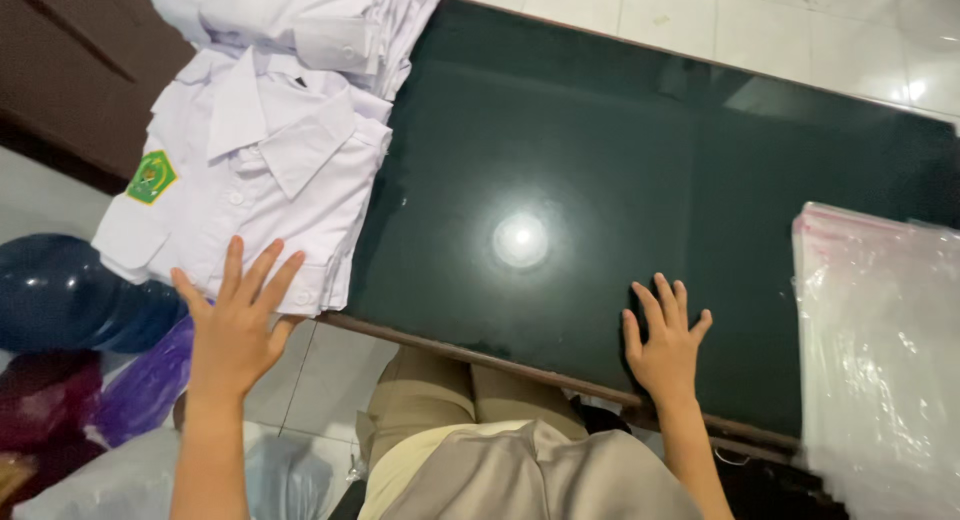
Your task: The person picks up folded shirts from a stack, places each one into a clear plastic bag, and seals the bag by hand.
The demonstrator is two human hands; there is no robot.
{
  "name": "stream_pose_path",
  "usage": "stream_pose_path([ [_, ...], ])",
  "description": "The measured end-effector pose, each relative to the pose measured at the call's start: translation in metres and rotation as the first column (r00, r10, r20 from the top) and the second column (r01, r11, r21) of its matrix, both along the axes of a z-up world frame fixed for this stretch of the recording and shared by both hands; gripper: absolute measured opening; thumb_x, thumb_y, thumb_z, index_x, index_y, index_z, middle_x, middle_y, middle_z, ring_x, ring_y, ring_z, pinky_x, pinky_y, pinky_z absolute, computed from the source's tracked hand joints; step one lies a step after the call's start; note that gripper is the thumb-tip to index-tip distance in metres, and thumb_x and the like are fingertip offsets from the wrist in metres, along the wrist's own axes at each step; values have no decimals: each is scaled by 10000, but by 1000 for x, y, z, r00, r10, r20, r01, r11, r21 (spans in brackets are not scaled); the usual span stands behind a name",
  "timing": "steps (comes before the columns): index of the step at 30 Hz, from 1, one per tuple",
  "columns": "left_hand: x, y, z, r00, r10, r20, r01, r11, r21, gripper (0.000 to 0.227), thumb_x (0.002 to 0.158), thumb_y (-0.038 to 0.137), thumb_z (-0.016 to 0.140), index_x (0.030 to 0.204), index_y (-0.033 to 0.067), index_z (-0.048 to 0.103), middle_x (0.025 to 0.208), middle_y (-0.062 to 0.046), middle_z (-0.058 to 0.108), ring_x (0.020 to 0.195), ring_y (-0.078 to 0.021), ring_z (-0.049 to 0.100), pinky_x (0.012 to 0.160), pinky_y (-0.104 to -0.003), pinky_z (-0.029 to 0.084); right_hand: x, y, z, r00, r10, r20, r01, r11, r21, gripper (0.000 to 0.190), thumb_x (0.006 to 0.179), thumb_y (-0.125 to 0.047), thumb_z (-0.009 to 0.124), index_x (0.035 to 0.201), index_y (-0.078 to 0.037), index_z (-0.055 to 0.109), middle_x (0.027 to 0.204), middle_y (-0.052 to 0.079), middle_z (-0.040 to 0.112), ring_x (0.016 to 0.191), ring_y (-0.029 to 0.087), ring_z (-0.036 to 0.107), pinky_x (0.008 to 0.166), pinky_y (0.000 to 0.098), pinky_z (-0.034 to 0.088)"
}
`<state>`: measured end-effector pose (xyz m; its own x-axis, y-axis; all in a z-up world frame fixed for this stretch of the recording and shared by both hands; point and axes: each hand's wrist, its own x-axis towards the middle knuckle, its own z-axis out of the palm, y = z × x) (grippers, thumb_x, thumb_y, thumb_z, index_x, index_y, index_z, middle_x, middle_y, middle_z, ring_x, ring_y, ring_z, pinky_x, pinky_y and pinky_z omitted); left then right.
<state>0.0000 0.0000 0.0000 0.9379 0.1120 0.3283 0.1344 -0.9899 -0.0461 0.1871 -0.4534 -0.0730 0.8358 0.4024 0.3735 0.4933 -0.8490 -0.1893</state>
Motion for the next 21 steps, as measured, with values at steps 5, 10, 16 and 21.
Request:
stream_pose_path([
  [5,7,9,-4,987,-80,139,78,997,23,735,619,238,660,1339,242,513,1386,20,516,1399,-293,381,920,-742,259,-2,-1,1,999,-17,-51,17,1000,5,375,930,-319,460,1271,-178,531,1422,93,441,1345,339,358,981,679,209],
  [10,17,11,-2,973,-26,229,50,994,-100,591,703,69,552,1284,176,553,1282,2,612,1285,-303,543,1013,-620,258,-1,-1,2,998,-15,-68,15,1000,1,383,932,-319,448,1278,-174,520,1424,91,434,1355,336,340,989,671,207],
  [16,37,-8,12,886,10,464,68,986,-151,451,808,-64,493,1232,-20,641,1184,-170,660,1089,-326,634,1018,-540,444,-2,0,1,994,16,-107,1,987,161,385,915,-334,497,1270,-188,525,1397,57,462,1362,327,338,1018,672,142],
  [21,76,-82,12,823,-39,567,145,979,-144,401,779,29,626,1179,48,650,1096,-116,669,989,-303,646,930,-387,470,-21,47,43,830,339,-444,414,161,896,366,912,-27,442,1278,-13,449,1196,251,541,1074,429,573,838,497,525],
])
